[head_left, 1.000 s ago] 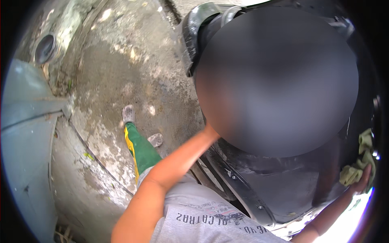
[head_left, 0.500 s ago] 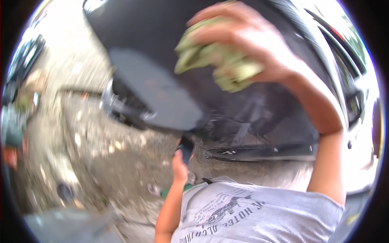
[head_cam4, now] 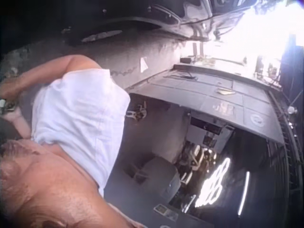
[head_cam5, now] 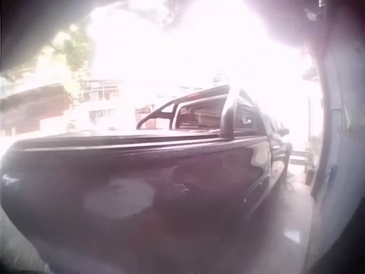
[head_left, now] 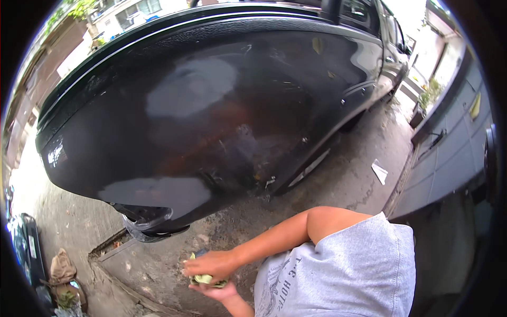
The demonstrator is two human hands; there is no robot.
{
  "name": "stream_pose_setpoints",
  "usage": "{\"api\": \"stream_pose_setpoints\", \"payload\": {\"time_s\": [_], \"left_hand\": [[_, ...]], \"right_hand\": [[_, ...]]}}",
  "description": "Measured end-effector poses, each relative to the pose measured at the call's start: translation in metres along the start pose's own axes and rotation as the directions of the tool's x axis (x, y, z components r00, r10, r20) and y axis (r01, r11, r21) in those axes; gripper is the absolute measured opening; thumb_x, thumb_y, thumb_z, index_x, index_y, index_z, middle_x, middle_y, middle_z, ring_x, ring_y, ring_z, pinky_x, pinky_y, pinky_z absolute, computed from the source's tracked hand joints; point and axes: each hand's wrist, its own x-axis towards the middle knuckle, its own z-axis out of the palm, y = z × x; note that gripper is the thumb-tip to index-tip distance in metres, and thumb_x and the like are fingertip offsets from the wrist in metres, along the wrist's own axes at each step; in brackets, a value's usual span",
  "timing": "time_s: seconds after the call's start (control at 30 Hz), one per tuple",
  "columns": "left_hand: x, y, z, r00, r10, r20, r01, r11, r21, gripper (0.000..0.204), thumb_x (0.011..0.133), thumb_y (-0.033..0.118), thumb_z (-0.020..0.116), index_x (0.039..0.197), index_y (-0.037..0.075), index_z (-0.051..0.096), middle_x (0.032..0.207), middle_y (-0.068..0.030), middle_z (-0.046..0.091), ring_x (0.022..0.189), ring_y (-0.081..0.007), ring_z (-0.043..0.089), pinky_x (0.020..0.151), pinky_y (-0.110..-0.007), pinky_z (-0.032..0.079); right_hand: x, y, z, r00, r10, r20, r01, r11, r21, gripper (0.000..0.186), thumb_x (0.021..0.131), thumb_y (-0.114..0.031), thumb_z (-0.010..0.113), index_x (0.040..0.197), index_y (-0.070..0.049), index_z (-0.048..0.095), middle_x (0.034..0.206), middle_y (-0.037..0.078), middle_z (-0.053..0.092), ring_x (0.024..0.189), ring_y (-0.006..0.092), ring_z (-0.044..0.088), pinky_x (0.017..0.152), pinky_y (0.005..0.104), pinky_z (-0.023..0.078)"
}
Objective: The person sands the rear quarter panel of a black pickup truck by hand and with a sanding block after dipping a sponge into a bucket of water.
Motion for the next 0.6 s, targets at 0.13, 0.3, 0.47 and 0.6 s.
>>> {"api": "stream_pose_setpoints", "payload": {"time_s": [0.13, 0.3, 0.47, 0.6], "left_hand": [[-0.032, 0.062, -0.05, 0.997, 0.078, -0.011, -0.074, 0.976, 0.205, 0.079, 0.098, 0.07, 0.045, 0.155, 0.016, 0.039, 0.148, -0.0117, 0.052, 0.133, -0.0305, 0.056, 0.107, -0.051, 0.05], [-0.079, 0.086, -0.142, 0.996, 0.089, -0.009, -0.066, 0.795, 0.603, 0.072, 0.099, 0.059, 0.05, 0.154, 0.011, 0.041, 0.144, -0.015, 0.055, 0.127, -0.0318, 0.059, 0.102, -0.049, 0.053], [-0.088, 0.145, -0.167, 0.977, -0.211, -0.029, 0.212, 0.955, 0.207, 0.064, 0.092, 0.032, 0.058, 0.148, 0.001, 0.046, 0.124, -0.0191, 0.066, 0.106, -0.0349, 0.07, 0.084, -0.049, 0.06], [-0.088, 0.179, -0.187, 0.974, -0.217, 0.065, 0.196, 0.951, 0.238, 0.067, 0.09, 0.025, 0.06, 0.149, -0.001, 0.043, 0.131, -0.0196, 0.062, 0.112, -0.0361, 0.068, 0.093, -0.05, 0.059]], "right_hand": [[-0.013, -0.037, 0.056, 0.914, 0.104, 0.392, -0.088, 0.994, -0.059, 0.091, 0.104, -0.06, 0.047, 0.167, -0.002, 0.016, 0.158, 0.022, 0.048, 0.142, 0.0411, 0.05, 0.123, 0.0633, 0.026], [0.006, -0.056, 0.095, 0.87, 0.247, 0.426, -0.309, 0.948, 0.081, 0.082, 0.106, -0.053, 0.047, 0.165, -0.001, 0.023, 0.149, 0.022, 0.054, 0.134, 0.0418, 0.055, 0.111, 0.0507, 0.045], [0.019, -0.032, 0.121, 0.913, 0.401, 0.07, -0.404, 0.915, 0.02, 0.067, 0.094, -0.044, 0.073, 0.14, 0.001, 0.056, 0.129, 0.02, 0.061, 0.113, 0.036, 0.065, 0.095, 0.0442, 0.053], [0.059, -0.047, 0.152, 0.914, 0.331, 0.236, -0.385, 0.891, 0.239, 0.048, 0.095, -0.038, 0.074, 0.123, 0.0, 0.066, 0.102, 0.019, 0.075, 0.098, 0.0343, 0.072, 0.091, 0.0434, 0.054]]}}
